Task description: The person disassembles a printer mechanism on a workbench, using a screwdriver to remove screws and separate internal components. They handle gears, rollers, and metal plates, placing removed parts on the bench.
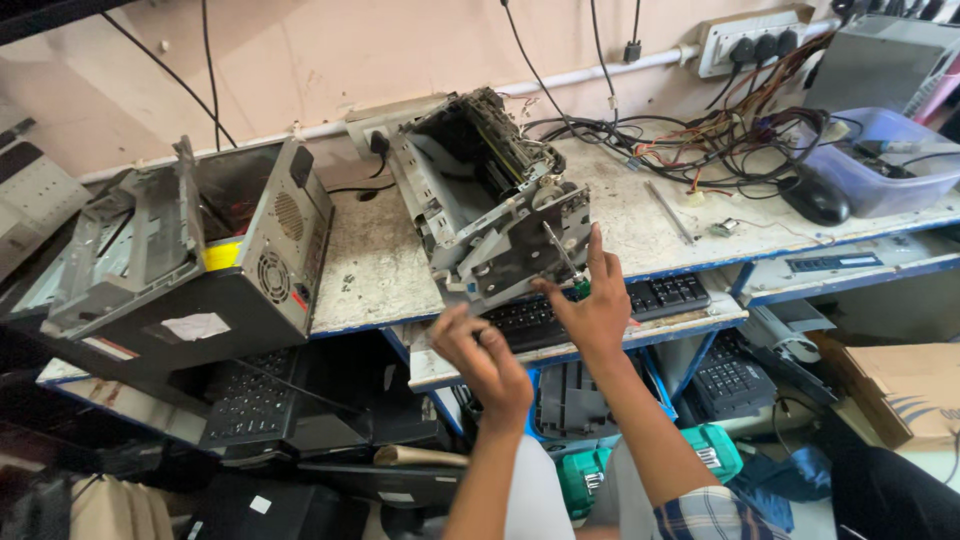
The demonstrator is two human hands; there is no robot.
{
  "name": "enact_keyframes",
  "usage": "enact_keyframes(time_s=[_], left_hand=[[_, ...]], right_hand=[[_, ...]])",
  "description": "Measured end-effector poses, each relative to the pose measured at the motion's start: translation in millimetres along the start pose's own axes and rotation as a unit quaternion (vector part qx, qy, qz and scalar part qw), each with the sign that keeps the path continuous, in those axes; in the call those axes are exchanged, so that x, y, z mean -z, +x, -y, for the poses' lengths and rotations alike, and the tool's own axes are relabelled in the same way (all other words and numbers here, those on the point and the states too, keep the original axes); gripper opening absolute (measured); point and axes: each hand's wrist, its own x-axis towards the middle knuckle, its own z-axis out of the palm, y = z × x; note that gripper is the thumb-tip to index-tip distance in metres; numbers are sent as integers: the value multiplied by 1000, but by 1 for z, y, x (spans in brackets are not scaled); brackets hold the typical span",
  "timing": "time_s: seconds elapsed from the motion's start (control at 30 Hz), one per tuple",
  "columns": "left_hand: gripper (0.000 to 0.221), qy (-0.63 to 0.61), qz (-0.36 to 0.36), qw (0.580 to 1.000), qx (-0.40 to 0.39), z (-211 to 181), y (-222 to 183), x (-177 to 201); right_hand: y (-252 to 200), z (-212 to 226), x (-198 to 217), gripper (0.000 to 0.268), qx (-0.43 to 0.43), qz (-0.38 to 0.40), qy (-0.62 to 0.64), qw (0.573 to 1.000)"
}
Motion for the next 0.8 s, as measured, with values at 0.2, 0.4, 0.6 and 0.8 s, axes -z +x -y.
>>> enact_keyframes(time_s=[0.2, 0.4, 0.6, 0.8], left_hand=[[44, -143, 80, 975, 150, 16, -20, 9], [47, -218, 106, 957, 160, 18, -16, 7], [47, -217, 120, 959, 140, 24, -16, 10], [43, -208, 128, 960, 138, 24, -19, 10]], right_hand=[[-4, 2, -2, 110, 16, -16, 18, 1000], [-9, 1, -9, 110, -19, -10, 46, 999], [-10, 0, -11, 111, 2, -22, 42, 999], [-6, 7, -4, 112, -19, 3, 17, 1000]])
